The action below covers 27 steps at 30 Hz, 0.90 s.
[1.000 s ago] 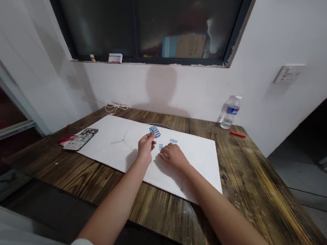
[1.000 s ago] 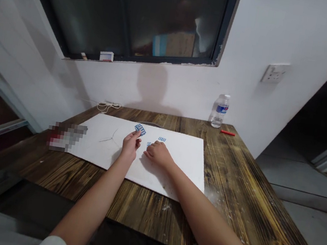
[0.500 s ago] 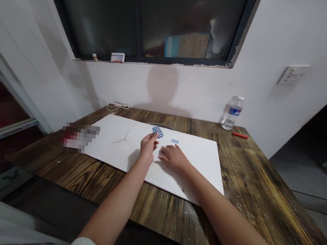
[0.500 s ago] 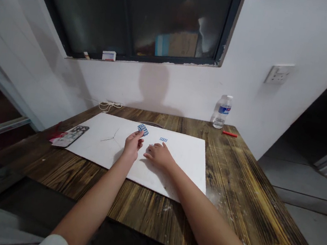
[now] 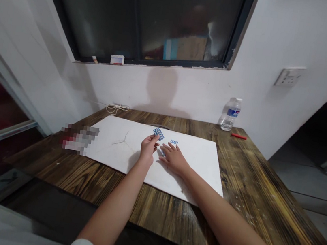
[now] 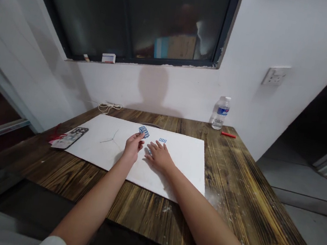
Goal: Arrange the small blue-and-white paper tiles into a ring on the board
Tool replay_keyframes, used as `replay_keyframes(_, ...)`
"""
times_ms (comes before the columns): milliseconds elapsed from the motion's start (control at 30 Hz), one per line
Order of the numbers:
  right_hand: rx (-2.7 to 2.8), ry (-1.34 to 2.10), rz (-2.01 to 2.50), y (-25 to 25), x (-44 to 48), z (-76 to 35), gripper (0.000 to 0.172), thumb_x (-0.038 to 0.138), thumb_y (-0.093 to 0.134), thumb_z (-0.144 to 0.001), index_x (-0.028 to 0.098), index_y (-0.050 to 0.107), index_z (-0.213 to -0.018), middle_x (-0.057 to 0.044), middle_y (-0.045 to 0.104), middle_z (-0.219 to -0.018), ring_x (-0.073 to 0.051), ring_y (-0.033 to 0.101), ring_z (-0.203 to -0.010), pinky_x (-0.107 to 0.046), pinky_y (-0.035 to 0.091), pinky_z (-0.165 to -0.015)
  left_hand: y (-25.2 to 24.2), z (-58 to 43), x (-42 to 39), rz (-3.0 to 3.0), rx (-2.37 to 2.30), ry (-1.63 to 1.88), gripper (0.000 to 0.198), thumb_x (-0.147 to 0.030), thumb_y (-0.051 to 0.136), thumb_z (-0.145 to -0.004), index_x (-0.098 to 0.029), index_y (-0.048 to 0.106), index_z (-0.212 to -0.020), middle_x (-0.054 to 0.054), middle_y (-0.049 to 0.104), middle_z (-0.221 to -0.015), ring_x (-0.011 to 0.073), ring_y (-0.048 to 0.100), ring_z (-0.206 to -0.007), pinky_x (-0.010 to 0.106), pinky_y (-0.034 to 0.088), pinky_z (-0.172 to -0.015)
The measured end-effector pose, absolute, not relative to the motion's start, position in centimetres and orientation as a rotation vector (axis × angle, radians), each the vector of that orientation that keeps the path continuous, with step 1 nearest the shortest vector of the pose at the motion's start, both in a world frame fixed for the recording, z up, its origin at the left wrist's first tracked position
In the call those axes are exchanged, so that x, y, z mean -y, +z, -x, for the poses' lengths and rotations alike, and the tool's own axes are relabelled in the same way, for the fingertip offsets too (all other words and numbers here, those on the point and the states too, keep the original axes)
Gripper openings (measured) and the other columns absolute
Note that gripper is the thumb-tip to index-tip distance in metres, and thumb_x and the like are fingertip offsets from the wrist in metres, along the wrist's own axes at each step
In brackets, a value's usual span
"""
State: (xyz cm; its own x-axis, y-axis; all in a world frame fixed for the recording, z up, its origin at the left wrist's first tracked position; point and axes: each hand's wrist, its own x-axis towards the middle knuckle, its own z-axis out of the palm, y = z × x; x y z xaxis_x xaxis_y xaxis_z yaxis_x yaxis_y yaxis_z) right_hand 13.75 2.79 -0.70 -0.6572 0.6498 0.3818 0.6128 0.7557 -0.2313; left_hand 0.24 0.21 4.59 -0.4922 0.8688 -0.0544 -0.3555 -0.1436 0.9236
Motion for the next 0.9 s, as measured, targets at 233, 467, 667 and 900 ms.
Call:
replay_keyframes(233,2.570,0.105,0.972,0.5,-2.6,-13.7,0.033,0.039,0.042,-0.096,0.018,0.060,-0.114,-0.011,0.067,-0.111,-0.023,0.055,-0.111,-0.038,0.034,-0.095,4.5,-0.3,-0.3,-0.660,-1.239,1.748,0.044,-0.040,0.086,-0.049,-0.018,0.064,-0.080,-0.002,0.062,-0.071,0.0040,0.050,-0.054,0.015,0.031,-0.048)
replay_keyframes(467,2.699,-0.032,0.992,1.8,-3.1,-13.6,0.022,0.025,0.052,-0.090,0.018,0.067,-0.103,-0.009,0.071,-0.093,-0.020,0.062,-0.091,-0.030,0.036,-0.081,4.1,-0.3,-0.5,-0.685,-1.260,1.731,0.044,-0.041,0.085,-0.050,-0.018,0.064,-0.082,-0.001,0.062,-0.072,0.0044,0.051,-0.055,0.015,0.031,-0.048)
replay_keyframes(667,2.701,-0.107,0.981,1.5,-2.5,-13.3,0.023,0.025,0.051,-0.091,0.017,0.065,-0.107,-0.010,0.068,-0.097,-0.021,0.058,-0.093,-0.030,0.035,-0.077,4.3,-0.4,-0.4,-0.681,-1.263,1.729,0.041,-0.038,0.084,-0.052,-0.018,0.063,-0.081,-0.001,0.062,-0.072,0.0045,0.050,-0.055,0.015,0.032,-0.048)
replay_keyframes(900,2.693,-0.123,0.962,1.3,-1.9,-13.0,0.023,0.025,0.048,-0.092,0.017,0.067,-0.102,-0.011,0.063,-0.100,-0.022,0.052,-0.095,-0.032,0.033,-0.075,4.4,-0.4,-0.3,-0.672,-1.259,1.728,0.040,-0.037,0.084,-0.053,-0.018,0.064,-0.082,-0.001,0.063,-0.073,0.0045,0.051,-0.054,0.015,0.032,-0.047)
